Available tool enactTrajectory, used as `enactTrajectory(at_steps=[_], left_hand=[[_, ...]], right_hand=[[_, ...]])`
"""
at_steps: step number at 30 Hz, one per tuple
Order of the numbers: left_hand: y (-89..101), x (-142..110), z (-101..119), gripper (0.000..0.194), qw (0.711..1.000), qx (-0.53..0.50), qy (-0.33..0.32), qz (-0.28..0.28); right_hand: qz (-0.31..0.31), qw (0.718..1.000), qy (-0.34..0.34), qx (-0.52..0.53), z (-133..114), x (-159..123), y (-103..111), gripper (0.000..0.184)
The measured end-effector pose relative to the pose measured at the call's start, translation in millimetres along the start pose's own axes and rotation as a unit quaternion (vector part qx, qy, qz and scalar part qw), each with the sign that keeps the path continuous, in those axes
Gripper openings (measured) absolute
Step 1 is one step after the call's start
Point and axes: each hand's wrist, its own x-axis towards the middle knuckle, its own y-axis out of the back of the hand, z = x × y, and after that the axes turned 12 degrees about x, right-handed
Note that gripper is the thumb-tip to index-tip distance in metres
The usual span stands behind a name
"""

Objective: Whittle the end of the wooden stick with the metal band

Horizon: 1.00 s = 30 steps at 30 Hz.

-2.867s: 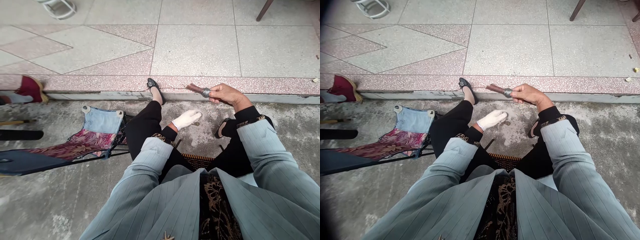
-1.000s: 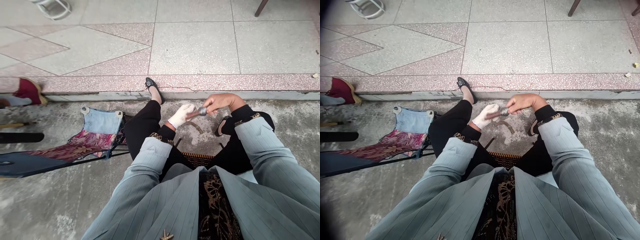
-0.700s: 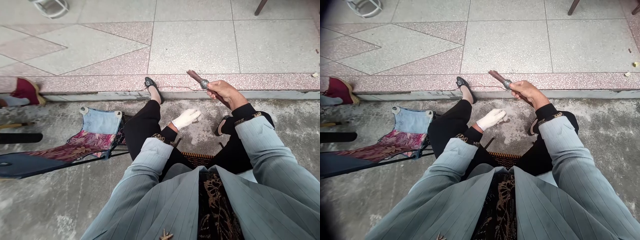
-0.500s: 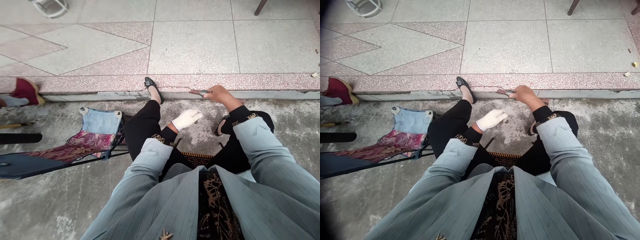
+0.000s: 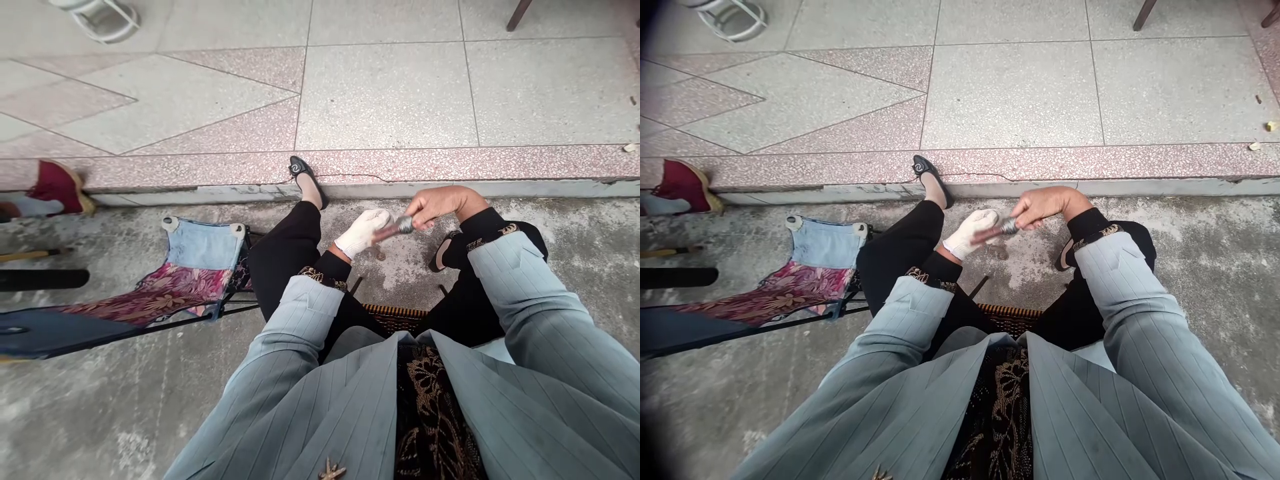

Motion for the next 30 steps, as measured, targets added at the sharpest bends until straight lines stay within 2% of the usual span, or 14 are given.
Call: enactTrajectory(at_steps=[2,4,6,8,11,15,17,19,21,23,24,25,27,30], left_hand=[[-3.4,-2.7,0.6,0.050,0.999,-0.009,-0.003,-0.046],[-6.7,-4.9,1.8,0.050,0.995,0.016,0.000,-0.096],[-9.7,-5.8,3.9,0.048,0.992,0.063,-0.005,-0.114],[-11.7,-5.5,7.3,0.046,0.986,0.121,-0.025,-0.116],[-10.1,-5.0,13.7,0.045,0.967,0.218,-0.063,-0.114],[1.9,-6.9,19.8,0.043,0.949,0.299,-0.061,-0.081],[9.1,-8.1,19.1,0.042,0.950,0.300,-0.060,-0.062],[14.8,-8.0,15.2,0.043,0.957,0.277,-0.068,-0.047],[18.1,-6.2,8.9,0.046,0.973,0.220,-0.067,-0.032],[18.3,-3.5,2.8,0.048,0.988,0.146,-0.047,-0.009],[17.2,-2.3,0.6,0.048,0.993,0.109,-0.037,-0.001],[15.2,-1.5,-0.6,0.048,0.997,0.074,-0.031,0.004],[9.6,-1.2,0.0,0.048,0.999,0.022,-0.039,-0.005],[0.5,-3.4,5.4,0.047,0.998,0.019,-0.052,-0.035]], right_hand=[[0.112,0.987,0.099,0.063,-1.2,-2.3,-0.1,0.038],[0.251,0.947,0.165,0.114,-0.9,-1.8,1.7,0.042],[0.363,0.904,0.186,0.127,0.4,1.2,5.5,0.044],[0.440,0.882,0.142,0.089,2.0,5.0,10.1,0.043],[0.499,0.865,0.003,-0.046,3.5,9.5,15.2,0.038],[0.456,0.845,-0.144,-0.240,3.7,12.7,14.1,0.037],[0.375,0.857,-0.219,-0.278,4.9,14.0,10.7,0.036],[0.253,0.894,-0.266,-0.257,6.9,14.2,6.8,0.034],[0.109,0.942,-0.253,-0.192,7.7,12.0,3.7,0.036],[-0.005,0.978,-0.180,-0.105,5.9,6.5,2.2,0.038],[-0.031,0.990,-0.124,-0.063,4.0,2.7,2.0,0.039],[-0.028,0.997,-0.061,-0.023,1.7,-1.2,2.0,0.039],[0.052,0.996,0.061,0.051,-2.9,-8.0,2.0,0.039],[0.222,0.951,0.163,0.139,-6.2,-10.2,0.9,0.044]])
